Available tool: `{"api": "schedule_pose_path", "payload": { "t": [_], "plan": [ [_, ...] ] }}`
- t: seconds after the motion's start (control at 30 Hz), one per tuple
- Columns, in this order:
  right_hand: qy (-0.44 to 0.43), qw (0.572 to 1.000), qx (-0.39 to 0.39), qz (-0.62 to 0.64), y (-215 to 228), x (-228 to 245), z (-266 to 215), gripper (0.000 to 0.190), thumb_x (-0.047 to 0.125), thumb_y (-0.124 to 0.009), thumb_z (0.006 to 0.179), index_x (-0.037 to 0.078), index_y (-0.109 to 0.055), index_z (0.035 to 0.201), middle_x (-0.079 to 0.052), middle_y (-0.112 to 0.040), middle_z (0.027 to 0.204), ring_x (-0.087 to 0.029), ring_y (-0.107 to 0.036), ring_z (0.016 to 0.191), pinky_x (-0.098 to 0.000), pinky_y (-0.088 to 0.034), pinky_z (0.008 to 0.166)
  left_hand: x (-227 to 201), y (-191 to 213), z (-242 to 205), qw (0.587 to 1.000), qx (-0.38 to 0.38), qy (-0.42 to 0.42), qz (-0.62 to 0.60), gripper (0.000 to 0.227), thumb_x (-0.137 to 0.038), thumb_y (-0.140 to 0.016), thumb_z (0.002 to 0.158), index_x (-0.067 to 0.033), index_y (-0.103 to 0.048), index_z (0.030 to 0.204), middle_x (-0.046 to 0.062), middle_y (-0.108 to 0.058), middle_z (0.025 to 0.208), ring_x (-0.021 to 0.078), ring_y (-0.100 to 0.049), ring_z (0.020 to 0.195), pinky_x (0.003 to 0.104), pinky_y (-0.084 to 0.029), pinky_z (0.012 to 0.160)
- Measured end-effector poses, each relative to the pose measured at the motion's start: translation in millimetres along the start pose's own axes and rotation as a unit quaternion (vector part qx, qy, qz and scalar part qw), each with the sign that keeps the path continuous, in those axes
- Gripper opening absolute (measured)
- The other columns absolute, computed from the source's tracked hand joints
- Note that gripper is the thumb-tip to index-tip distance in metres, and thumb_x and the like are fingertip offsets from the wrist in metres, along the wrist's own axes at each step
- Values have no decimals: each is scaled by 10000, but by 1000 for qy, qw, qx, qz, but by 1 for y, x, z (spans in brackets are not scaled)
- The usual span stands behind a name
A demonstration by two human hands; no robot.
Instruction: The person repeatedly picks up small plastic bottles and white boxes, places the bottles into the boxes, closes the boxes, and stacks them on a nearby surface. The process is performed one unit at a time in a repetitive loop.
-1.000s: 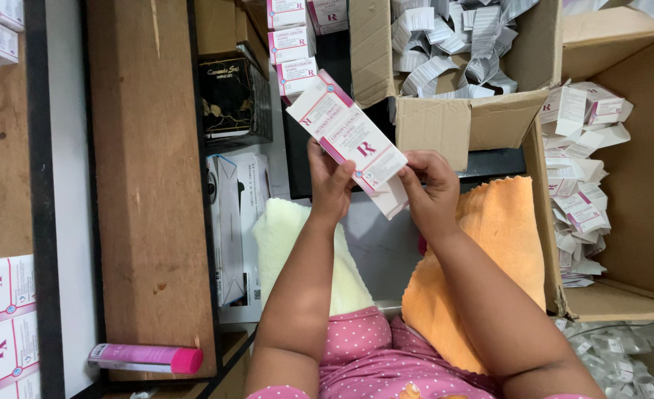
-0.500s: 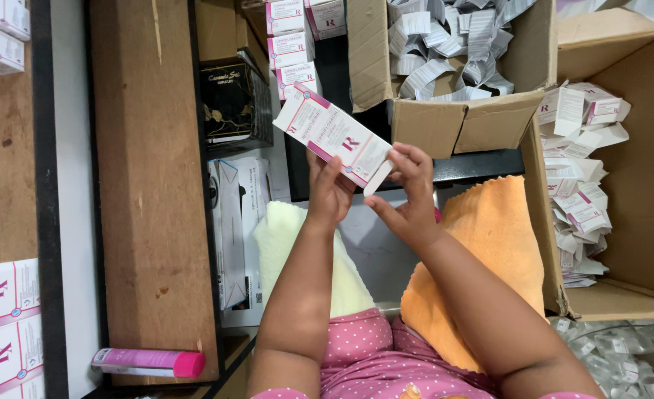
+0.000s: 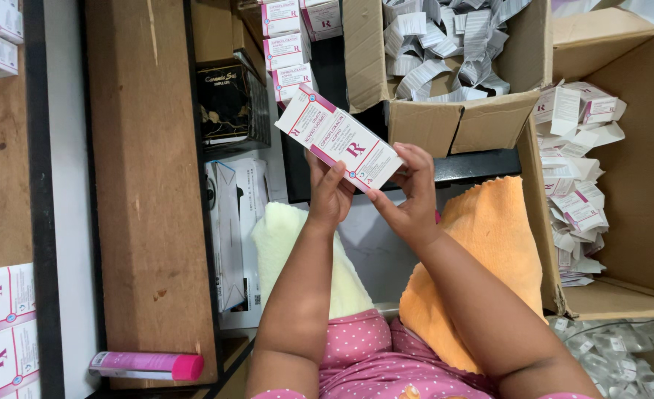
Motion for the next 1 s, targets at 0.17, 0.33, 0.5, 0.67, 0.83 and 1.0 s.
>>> {"api": "schedule_pose_path", "payload": {
  "t": [0.17,0.33,0.5,0.67,0.83,1.0],
  "plan": [
    [-31,995,39,-82,4,-9,-3,922,359,-743,975,151,-182,1677,-162,-304,1599,-292,-529,1392,-380,-555,1104,8,7,0,1000,14,-11,4,908,-150,-735,932,-212,-125,1602,122,-427,1480,259,-550,1330,452,-567,1033],
    [-68,993,82,-58,8,-21,-3,967,660,-456,1071,159,78,1703,-200,-214,1695,-311,-386,1528,-418,-398,1231,14,6,-3,986,9,-93,135,997,-39,-839,860,-136,-167,1590,147,-446,1491,275,-547,1360,448,-522,1128],
    [-193,939,80,273,3,-32,-5,1048,680,-494,1014,122,95,1678,-108,-342,1668,-235,-404,1503,-377,-344,1227,-4,-26,-23,779,-50,-296,550,1056,-347,-982,620,-90,-390,1456,192,-454,1404,305,-562,1286,480,-511,1073],
    [-267,894,5,359,9,-43,-2,885,492,-578,988,90,-170,1664,-83,-531,1445,-215,-545,1293,-365,-473,1064,-23,-61,-43,704,89,-351,610,812,-425,-905,783,-164,-455,1407,276,-367,1488,433,-476,1392,491,-490,1141],
    [-249,947,97,176,21,-61,-10,660,294,-567,1042,60,-331,1612,-63,-599,1366,-163,-574,1215,-318,-491,1008,-26,-58,-48,659,138,-400,621,803,-221,-886,724,-267,-391,1355,288,-369,1470,493,-410,1371,557,-395,1134],
    [-237,964,-24,122,16,-71,-18,493,315,-469,1128,4,-520,1507,-107,-636,1332,-185,-626,1155,-319,-539,982,-22,-42,-49,690,78,-330,639,934,-163,-903,734,-201,-346,1482,163,-476,1371,419,-493,1226,532,-430,1076]
  ]
}}
Point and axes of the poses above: each hand's wrist, its own z-axis towards the middle knuckle, its own y-axis out of the back of the hand, x = y × z, the point moved 2 cm from there along z, towards the middle knuckle
